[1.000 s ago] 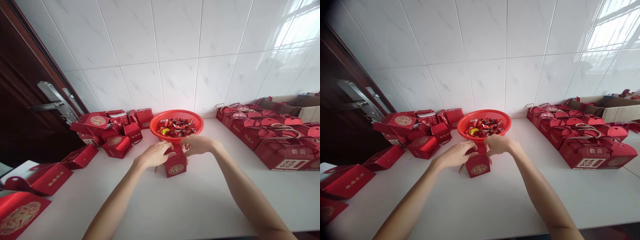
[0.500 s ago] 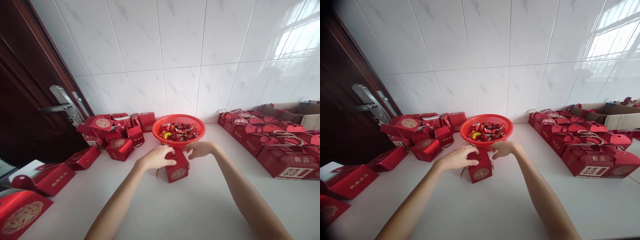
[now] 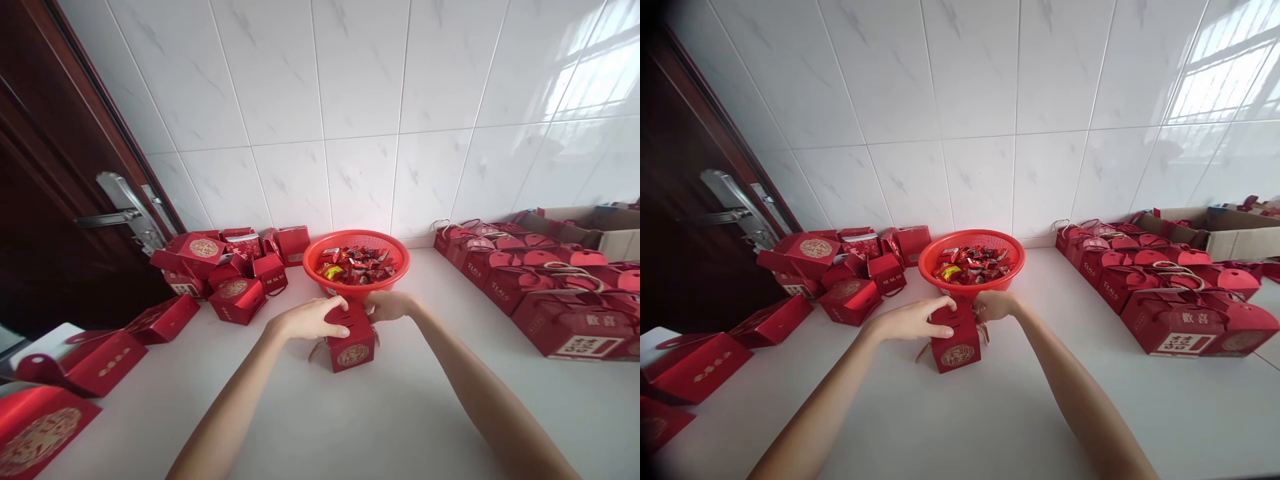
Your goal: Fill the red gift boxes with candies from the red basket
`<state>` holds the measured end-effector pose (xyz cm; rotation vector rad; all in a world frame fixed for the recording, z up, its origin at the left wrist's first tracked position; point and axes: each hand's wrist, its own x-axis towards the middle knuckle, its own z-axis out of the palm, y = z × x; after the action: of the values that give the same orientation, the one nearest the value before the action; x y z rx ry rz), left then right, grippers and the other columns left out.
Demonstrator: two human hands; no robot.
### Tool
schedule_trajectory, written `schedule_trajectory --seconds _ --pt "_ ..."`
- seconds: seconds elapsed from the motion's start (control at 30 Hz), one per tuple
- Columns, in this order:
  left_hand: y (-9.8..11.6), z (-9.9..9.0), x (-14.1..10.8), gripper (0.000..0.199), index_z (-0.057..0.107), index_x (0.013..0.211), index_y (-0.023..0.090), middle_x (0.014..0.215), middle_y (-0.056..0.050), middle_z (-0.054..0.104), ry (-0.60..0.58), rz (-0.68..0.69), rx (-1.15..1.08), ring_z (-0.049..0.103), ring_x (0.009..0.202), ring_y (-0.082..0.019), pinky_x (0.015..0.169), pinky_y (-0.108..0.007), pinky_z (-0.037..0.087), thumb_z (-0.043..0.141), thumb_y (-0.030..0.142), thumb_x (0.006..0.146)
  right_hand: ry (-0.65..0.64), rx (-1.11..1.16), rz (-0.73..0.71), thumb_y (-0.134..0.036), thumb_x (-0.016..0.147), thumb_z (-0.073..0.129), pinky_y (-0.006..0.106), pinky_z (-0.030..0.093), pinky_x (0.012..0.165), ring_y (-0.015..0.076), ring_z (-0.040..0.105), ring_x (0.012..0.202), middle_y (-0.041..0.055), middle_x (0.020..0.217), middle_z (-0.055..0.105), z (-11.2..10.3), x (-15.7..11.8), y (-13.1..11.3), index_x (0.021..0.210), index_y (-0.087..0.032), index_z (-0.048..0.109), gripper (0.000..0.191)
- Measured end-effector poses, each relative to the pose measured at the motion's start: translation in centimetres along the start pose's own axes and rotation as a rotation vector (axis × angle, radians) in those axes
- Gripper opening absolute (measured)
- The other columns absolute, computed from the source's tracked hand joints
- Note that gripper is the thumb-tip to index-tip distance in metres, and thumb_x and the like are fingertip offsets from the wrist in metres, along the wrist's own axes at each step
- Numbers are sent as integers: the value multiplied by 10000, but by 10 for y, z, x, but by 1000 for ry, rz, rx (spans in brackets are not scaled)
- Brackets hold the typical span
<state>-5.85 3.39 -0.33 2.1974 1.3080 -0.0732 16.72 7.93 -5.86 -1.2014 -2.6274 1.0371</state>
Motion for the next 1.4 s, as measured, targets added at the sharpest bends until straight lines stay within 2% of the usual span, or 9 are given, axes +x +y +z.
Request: schedule_trajectory --seconds 0.13,0.23,0.37,0.5,0.7,0.87,1.13,1.23,1.4 --pt "-3 1 4 525 568 1239 297 1273 -64 591 20 23 2 582 1136 -273 871 -317 470 644 531 775 -11 -7 51 -136 723 624 241 420 587 165 598 725 36 785 692 -8 -10 -12 726 -145 690 67" --pt "-3 2 5 566 590 1265 298 1258 -76 589 53 25 4 586 1136 -288 891 -333 474 668 532 756 54 164 36 -216 771 626 253 423 591 149 584 664 26 691 657 -20 -25 -24 634 -149 618 153" --pt "-4 4 5 563 642 1229 303 1203 -86 609 111 12 -20 574 1153 -323 909 -380 482 704 537 720 152 598 -72 -384 798 684 300 500 715 147 621 655 13 644 644 -28 -40 -45 705 -151 621 258" --pt "1 7 0 565 655 1222 282 1244 -88 611 236 64 -86 561 1181 -339 950 -417 478 761 424 686 187 674 -123 -475 757 755 299 506 702 152 635 667 31 675 670 -25 -43 -60 755 -139 640 355" --pt "14 4 -16 478 581 1293 224 1182 -95 652 354 158 -439 682 934 -239 811 -358 558 634 370 842 226 645 -157 -487 818 705 287 509 695 151 624 702 42 731 677 -20 -43 -66 826 -133 667 356" --pt "20 -3 -25 529 500 1363 215 1163 -90 679 296 318 -799 674 1020 -229 921 -381 542 589 455 900 267 640 -160 -457 844 682 295 522 736 163 636 768 41 787 673 -19 -46 -68 879 -140 670 319" --pt "2 -2 -20 298 692 1116 275 1147 -49 682 473 89 -77 666 971 -238 797 -323 516 516 387 903 317 490 -109 -424 833 678 284 505 699 173 632 739 28 721 657 -17 -48 -71 740 -164 626 281" --pt "-2 1 -13 286 710 1078 270 1117 -52 693 406 42 33 654 1008 -265 770 -314 500 553 362 858 311 441 -93 -400 840 662 289 499 685 178 635 736 32 726 666 -15 -46 -71 749 -168 614 253" --pt "7 0 -9 156 690 835 224 872 -38 713 360 11 40 670 786 -239 649 -304 460 553 298 834 322 402 -104 -358 851 631 267 454 611 159 600 685 29 719 660 -12 -44 -70 752 -171 597 215"
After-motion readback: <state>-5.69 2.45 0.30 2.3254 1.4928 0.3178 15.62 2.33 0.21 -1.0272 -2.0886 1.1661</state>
